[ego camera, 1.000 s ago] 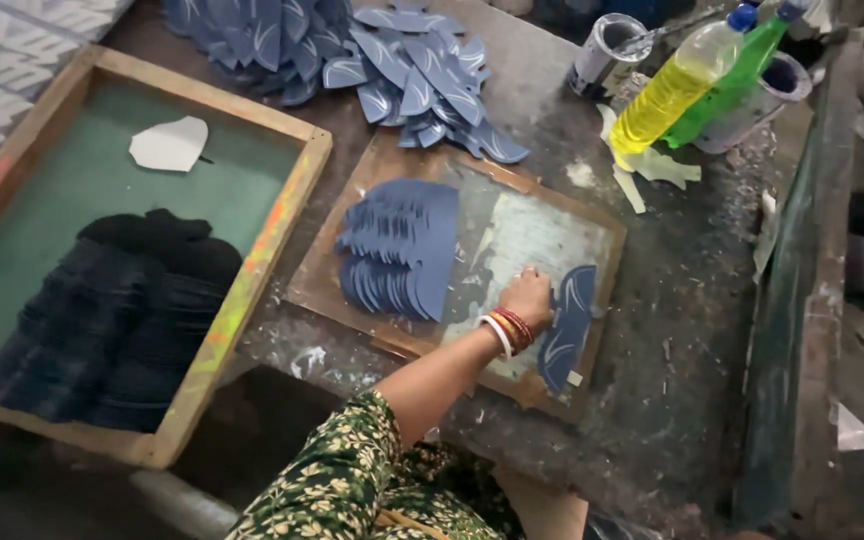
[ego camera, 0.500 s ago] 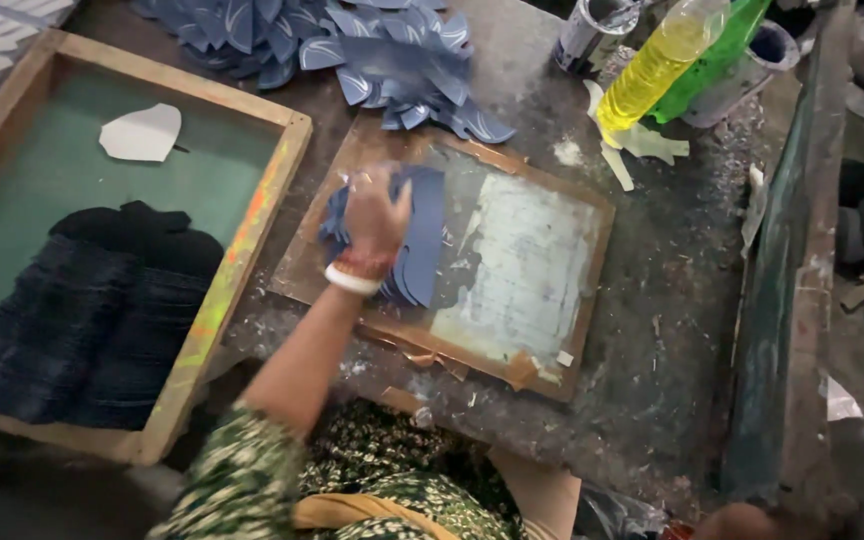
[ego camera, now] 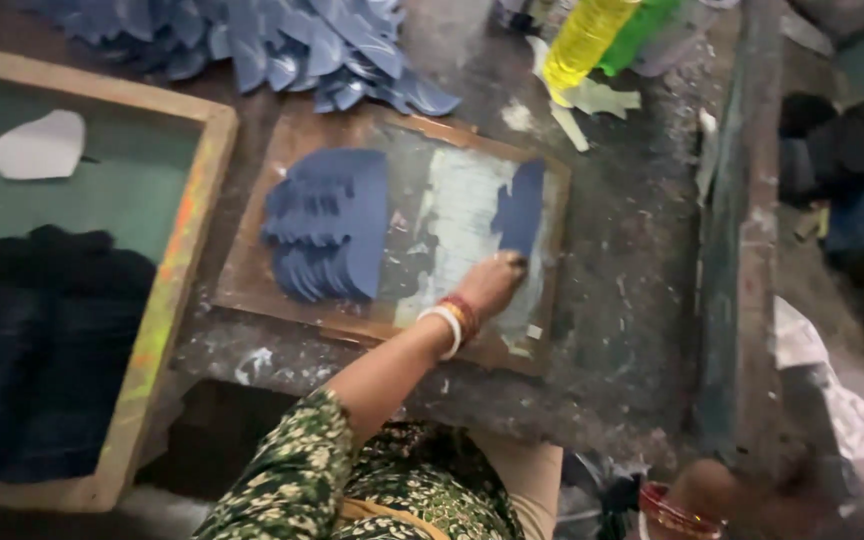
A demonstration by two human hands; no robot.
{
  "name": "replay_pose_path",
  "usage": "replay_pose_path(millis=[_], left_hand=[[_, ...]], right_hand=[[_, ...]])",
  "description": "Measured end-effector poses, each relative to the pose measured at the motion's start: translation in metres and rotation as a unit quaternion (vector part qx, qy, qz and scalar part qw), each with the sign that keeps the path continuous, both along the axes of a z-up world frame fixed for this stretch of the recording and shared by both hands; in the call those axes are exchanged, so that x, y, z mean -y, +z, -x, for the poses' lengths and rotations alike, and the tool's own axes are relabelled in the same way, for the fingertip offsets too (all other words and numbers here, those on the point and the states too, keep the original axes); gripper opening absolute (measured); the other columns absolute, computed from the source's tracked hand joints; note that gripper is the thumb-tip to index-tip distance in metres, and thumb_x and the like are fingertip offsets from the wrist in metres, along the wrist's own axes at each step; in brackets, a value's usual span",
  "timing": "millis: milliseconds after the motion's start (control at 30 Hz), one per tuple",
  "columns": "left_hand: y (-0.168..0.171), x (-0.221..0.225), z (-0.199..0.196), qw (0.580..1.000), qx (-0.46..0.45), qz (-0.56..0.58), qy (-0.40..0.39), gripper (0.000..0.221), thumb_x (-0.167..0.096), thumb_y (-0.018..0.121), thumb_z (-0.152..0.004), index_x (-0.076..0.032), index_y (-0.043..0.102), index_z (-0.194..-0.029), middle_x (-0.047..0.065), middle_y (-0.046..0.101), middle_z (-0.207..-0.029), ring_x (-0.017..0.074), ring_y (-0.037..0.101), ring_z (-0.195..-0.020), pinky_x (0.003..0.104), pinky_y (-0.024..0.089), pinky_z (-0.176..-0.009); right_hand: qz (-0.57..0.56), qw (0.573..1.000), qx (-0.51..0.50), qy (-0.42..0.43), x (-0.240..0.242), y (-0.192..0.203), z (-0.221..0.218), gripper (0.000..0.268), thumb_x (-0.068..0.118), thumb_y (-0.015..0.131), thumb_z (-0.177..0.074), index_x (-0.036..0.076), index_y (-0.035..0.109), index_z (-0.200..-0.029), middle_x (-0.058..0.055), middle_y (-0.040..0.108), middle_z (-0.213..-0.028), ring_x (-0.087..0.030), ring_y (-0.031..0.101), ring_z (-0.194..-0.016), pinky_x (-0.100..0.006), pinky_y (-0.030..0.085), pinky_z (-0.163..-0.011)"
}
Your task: Screen printing designs onto fabric cutouts.
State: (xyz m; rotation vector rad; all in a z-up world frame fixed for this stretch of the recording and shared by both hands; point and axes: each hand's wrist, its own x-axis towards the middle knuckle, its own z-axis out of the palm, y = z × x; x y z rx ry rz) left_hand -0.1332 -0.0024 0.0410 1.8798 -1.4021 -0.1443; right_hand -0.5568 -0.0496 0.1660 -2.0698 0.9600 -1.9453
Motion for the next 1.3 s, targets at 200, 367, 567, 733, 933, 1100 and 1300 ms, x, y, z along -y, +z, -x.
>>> replay_pose_path(millis=[200, 367, 567, 733, 933, 1100, 1300], left_hand=[[0.031, 0.0, 0.018, 0.997, 0.028, -0.07, -0.03, 0.019, -0.007, 0.057, -0.092, -0.007, 0.074, -0.101, 0.012, 0.067, -0.115, 0.0318, 0.066, -0.108, 0.045, 0.055, -0.086], [0.037, -0.063, 0.045, 0.981, 0.144, -0.027, -0.127, 0.021, -0.025, 0.072, -0.077, -0.017, 0.076, -0.095, 0.004, 0.067, -0.118, 0.0263, 0.055, -0.122, 0.048, 0.043, -0.104], [0.044, -0.07, 0.031, 0.981, 0.092, -0.01, -0.17, 0.029, -0.026, 0.074, -0.071, -0.024, 0.079, -0.1, -0.003, 0.068, -0.125, 0.0228, 0.054, -0.126, 0.042, 0.044, -0.102], [0.063, -0.074, 0.031, 0.98, 0.053, -0.055, -0.183, 0.03, -0.026, 0.076, -0.069, -0.024, 0.079, -0.099, 0.0, 0.067, -0.124, 0.023, 0.056, -0.124, 0.041, 0.045, -0.1], [0.057, -0.103, 0.056, 0.975, 0.102, 0.028, -0.196, 0.035, -0.02, 0.071, -0.069, -0.021, 0.079, -0.104, 0.003, 0.068, -0.125, 0.0258, 0.057, -0.121, 0.044, 0.045, -0.102], [0.08, -0.152, 0.069, 0.863, -0.483, 0.009, -0.146, 0.035, -0.037, 0.064, -0.101, -0.007, 0.073, -0.116, 0.01, 0.073, -0.092, 0.0291, 0.07, -0.082, 0.038, 0.057, -0.074], [0.059, -0.186, 0.059, 0.955, -0.134, -0.261, 0.032, 0.061, -0.059, 0.079, -0.079, -0.001, 0.067, -0.093, 0.019, 0.072, -0.08, 0.038, 0.07, -0.075, 0.048, 0.055, -0.069]], right_hand=[[0.006, 0.999, 0.032, -0.032, 0.028, 0.035, -0.074, 0.033, 0.025, 0.063, -0.121, -0.006, 0.058, -0.112, -0.015, 0.063, -0.098, -0.023, 0.057, -0.085, -0.038, 0.042, -0.069], [0.014, 0.998, 0.048, -0.024, 0.026, 0.036, -0.081, 0.03, 0.021, 0.062, -0.117, -0.008, 0.058, -0.109, -0.016, 0.063, -0.101, -0.023, 0.057, -0.087, -0.04, 0.046, -0.076], [-0.004, 0.995, 0.02, -0.093, 0.029, 0.03, -0.065, 0.032, 0.024, 0.066, -0.113, -0.005, 0.058, -0.105, -0.015, 0.061, -0.089, -0.023, 0.054, -0.08, -0.038, 0.042, -0.069], [0.004, 0.997, 0.05, -0.062, 0.027, 0.031, -0.075, 0.033, 0.023, 0.07, -0.112, -0.005, 0.058, -0.1, -0.013, 0.06, -0.09, -0.02, 0.05, -0.075, -0.036, 0.041, -0.068], [-0.249, 0.928, 0.212, 0.18, 0.0, 0.022, -0.099, 0.034, 0.027, 0.077, -0.103, -0.004, 0.063, -0.108, -0.008, 0.062, -0.086, -0.013, 0.044, -0.062, -0.029, 0.034, -0.053], [-0.043, 0.965, -0.16, 0.202, -0.064, 0.011, -0.165, 0.016, 0.011, 0.066, -0.101, 0.006, 0.07, -0.116, -0.014, 0.072, -0.102, -0.032, 0.072, -0.088, -0.043, 0.057, -0.08], [-0.144, 0.856, -0.379, 0.321, -0.027, 0.004, -0.205, 0.036, 0.007, 0.071, -0.083, 0.013, 0.072, -0.118, -0.015, 0.073, -0.101, -0.038, 0.07, -0.085, -0.044, 0.056, -0.073]])
